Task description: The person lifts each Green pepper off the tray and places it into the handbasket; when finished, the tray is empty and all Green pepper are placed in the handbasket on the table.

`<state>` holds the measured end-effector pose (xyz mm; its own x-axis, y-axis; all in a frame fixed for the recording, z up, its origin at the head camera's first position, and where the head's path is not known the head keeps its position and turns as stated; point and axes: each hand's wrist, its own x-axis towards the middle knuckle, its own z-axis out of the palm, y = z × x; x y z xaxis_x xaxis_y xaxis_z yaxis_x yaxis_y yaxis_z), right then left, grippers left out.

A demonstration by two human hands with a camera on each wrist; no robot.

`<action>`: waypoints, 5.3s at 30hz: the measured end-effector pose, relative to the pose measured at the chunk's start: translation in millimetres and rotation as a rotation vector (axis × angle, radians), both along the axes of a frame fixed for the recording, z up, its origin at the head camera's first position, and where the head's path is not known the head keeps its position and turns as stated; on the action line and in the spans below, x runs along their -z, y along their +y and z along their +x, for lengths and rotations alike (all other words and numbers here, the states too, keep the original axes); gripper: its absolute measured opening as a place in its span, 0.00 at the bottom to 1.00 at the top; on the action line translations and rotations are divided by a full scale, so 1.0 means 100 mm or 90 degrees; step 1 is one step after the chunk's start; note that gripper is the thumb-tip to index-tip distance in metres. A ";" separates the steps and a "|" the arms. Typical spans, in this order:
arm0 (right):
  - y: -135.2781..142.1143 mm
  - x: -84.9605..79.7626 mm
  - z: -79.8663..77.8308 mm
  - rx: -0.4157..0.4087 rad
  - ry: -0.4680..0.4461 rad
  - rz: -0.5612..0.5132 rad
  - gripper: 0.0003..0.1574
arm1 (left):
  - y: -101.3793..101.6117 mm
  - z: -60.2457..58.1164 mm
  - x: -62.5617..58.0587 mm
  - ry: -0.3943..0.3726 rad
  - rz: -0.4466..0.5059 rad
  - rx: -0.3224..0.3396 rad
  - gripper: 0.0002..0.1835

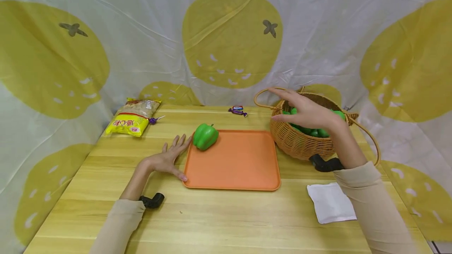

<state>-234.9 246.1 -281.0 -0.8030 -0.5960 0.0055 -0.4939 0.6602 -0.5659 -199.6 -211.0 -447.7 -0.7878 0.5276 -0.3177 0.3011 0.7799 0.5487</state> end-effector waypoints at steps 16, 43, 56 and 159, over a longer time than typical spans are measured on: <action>-1.28 0.75 0.02 -0.127 -0.056 -0.080 0.49 | 0.01 -0.03 -0.02 0.000 -0.004 0.002 0.76; -2.12 1.31 -0.29 -0.161 0.011 -0.016 0.33 | -0.02 0.00 0.01 -0.010 -0.006 -0.005 0.75; -2.13 1.27 -0.37 -0.156 0.028 0.024 0.30 | -0.01 0.00 0.01 -0.011 -0.006 -0.002 0.74; 0.91 0.13 -0.81 0.200 -0.079 0.216 0.42 | 0.00 0.00 0.03 -0.012 0.012 0.003 0.75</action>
